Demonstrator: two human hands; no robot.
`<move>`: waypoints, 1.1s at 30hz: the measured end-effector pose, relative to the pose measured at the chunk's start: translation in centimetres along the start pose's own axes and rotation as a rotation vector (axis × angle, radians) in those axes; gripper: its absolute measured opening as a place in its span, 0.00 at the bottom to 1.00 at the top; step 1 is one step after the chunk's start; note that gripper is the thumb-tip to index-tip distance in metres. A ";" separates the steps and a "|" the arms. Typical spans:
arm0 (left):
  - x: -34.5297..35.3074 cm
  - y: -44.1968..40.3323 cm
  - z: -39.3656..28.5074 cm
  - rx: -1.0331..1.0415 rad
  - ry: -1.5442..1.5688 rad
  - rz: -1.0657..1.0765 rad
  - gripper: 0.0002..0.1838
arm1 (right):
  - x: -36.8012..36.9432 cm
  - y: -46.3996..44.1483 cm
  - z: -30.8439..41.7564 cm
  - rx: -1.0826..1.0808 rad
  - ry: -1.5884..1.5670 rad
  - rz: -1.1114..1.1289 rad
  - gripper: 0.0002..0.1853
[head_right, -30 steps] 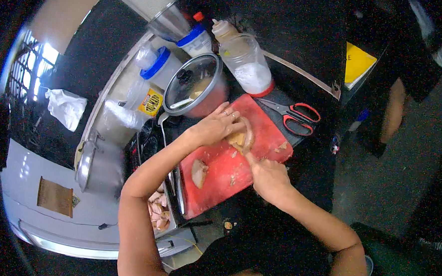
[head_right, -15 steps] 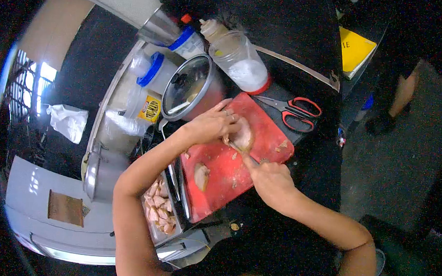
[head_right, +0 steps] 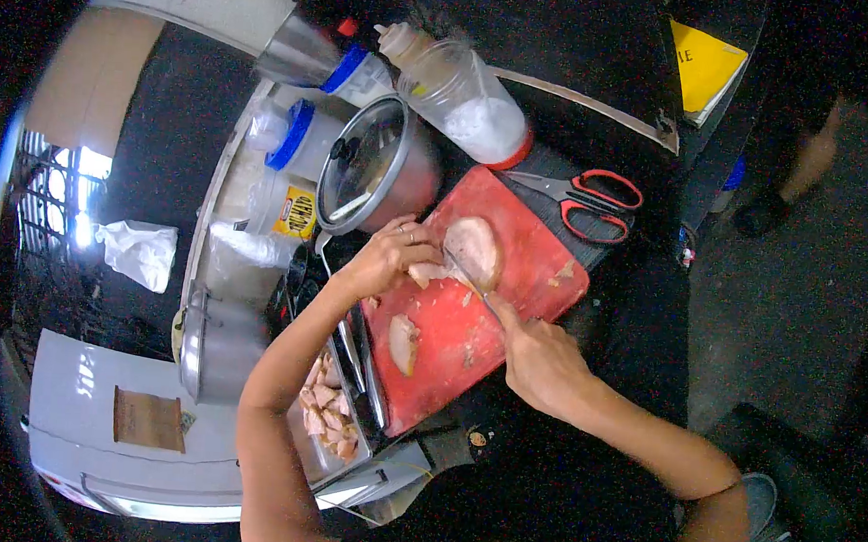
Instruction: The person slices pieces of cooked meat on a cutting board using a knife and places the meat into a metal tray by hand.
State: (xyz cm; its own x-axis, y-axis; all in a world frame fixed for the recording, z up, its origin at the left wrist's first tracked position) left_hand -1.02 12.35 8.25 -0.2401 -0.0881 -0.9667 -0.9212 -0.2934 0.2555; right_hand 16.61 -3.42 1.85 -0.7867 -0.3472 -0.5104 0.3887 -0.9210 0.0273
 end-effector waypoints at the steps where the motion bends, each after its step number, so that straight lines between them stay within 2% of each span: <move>1: 0.4 0.2 0.4 -0.037 0.081 -0.017 0.17 | 0.1 0.0 0.0 0.002 0.010 -0.004 0.30; 4: 0.7 0.7 0.7 -0.120 0.154 0.007 0.19 | 0.0 0.2 0.9 0.049 -0.042 0.049 0.35; 7: 1.1 1.0 0.6 -0.126 0.109 -0.022 0.19 | 0.5 0.6 1.4 0.032 -0.007 0.036 0.30; 10: 0.6 0.9 -0.5 -0.137 0.063 -0.027 0.19 | 1.1 0.6 1.3 0.048 0.049 0.032 0.33; 13: 0.7 0.7 -0.9 -0.135 0.012 -0.020 0.19 | 1.1 -0.4 2.0 0.053 0.111 0.123 0.40; 20: 1.3 1.0 -1.2 -0.163 0.000 0.022 0.18 | 2.5 -4.4 2.3 -0.028 0.314 0.037 0.37; 28: 2.7 1.8 -2.1 -0.114 -0.058 -0.174 0.17 | 2.2 -1.6 2.1 0.045 0.466 0.137 0.41; 33: 3.8 2.6 -2.5 -0.168 -0.035 -0.189 0.18 | 1.1 -1.9 2.0 -0.018 0.420 0.050 0.39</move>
State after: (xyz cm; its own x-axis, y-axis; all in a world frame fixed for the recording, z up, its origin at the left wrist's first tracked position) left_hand -3.60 8.82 5.25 -0.0813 0.0155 -0.9966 -0.8878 -0.4556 0.0653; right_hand 14.07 -2.44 3.00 -0.5040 -0.2859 -0.8150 0.4326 -0.9003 0.0483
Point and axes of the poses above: each hand's wrist, its own y-axis away from the middle knuckle, its own x-axis out of the palm, z = x × y, the point moved 5 cm from there along -y, towards the middle knuckle, and after that the axes turned 10 degrees about z, right-handed, at the moved point
